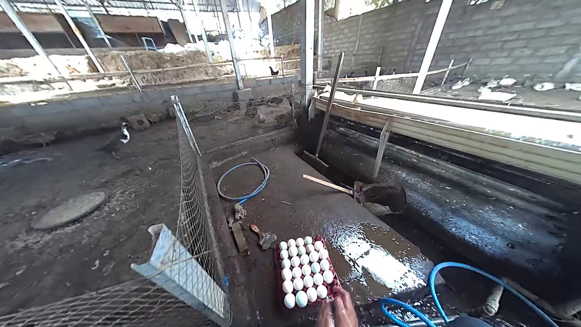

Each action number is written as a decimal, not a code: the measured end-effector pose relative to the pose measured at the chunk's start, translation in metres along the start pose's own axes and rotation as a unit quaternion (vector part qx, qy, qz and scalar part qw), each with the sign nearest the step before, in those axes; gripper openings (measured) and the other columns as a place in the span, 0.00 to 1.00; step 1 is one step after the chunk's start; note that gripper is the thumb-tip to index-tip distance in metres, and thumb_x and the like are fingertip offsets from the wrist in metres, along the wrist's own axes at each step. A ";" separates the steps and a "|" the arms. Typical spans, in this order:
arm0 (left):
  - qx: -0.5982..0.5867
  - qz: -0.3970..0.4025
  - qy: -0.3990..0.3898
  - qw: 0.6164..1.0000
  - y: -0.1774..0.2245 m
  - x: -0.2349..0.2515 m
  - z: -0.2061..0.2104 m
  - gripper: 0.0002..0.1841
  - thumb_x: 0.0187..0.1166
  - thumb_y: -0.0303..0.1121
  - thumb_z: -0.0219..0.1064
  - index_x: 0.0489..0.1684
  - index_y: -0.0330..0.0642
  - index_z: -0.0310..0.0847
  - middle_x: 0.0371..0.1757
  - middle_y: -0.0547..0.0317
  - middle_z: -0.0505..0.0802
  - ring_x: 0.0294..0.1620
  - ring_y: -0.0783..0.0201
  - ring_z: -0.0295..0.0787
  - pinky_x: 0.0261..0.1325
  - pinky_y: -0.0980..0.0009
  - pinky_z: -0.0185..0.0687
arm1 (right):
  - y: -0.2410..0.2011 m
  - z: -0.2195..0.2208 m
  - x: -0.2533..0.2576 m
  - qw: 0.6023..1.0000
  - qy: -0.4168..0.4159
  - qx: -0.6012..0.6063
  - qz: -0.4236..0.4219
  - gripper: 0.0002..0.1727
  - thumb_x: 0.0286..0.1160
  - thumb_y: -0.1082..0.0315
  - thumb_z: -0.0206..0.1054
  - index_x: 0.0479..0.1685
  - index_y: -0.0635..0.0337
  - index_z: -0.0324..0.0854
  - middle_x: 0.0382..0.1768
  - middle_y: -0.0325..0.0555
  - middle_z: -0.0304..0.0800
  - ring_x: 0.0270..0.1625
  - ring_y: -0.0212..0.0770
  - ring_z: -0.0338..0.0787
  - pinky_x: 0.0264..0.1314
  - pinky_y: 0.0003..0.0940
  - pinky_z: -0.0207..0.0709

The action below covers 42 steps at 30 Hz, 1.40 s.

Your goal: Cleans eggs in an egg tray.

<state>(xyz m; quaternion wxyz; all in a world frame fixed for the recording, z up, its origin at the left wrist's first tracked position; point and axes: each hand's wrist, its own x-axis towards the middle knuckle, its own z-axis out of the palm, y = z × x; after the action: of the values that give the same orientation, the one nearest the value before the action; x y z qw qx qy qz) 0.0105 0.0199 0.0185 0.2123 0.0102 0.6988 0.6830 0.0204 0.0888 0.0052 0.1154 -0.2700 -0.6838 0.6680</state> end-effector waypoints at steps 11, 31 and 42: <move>0.018 -0.056 -0.001 0.998 -0.014 0.014 -0.001 0.25 0.95 0.42 0.36 0.58 0.33 0.78 0.44 0.52 0.87 0.38 0.66 0.83 0.40 0.70 0.79 | 0.002 -0.004 0.021 0.995 0.014 -0.007 0.095 0.26 0.89 0.65 0.51 0.80 0.73 0.64 0.71 0.73 0.77 0.72 0.61 0.79 0.75 0.57 0.71; -0.010 -0.108 0.004 0.994 0.009 -0.009 0.001 0.28 0.97 0.37 0.30 0.82 0.27 0.64 0.76 0.33 0.79 0.74 0.51 0.77 0.79 0.55 0.69 | -0.011 -0.001 0.000 0.998 0.002 -0.011 0.058 0.24 0.85 0.67 0.52 0.74 0.72 0.73 0.66 0.71 0.82 0.70 0.60 0.82 0.74 0.58 0.72; -0.047 -0.075 -0.055 0.995 -0.014 0.004 -0.006 0.22 0.94 0.43 0.37 0.62 0.38 0.75 0.34 0.60 0.82 0.22 0.74 0.72 0.23 0.76 0.70 | 0.001 -0.008 0.029 0.976 0.002 0.108 0.189 0.18 0.89 0.63 0.52 0.60 0.68 0.80 0.50 0.58 0.86 0.52 0.48 0.85 0.58 0.50 0.78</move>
<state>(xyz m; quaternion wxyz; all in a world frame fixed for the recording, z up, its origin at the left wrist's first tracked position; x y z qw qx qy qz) 0.0089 0.0142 0.0040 0.3014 -0.0152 0.6519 0.6957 0.0006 0.1113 -0.0012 0.0166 -0.3819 -0.5435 0.7473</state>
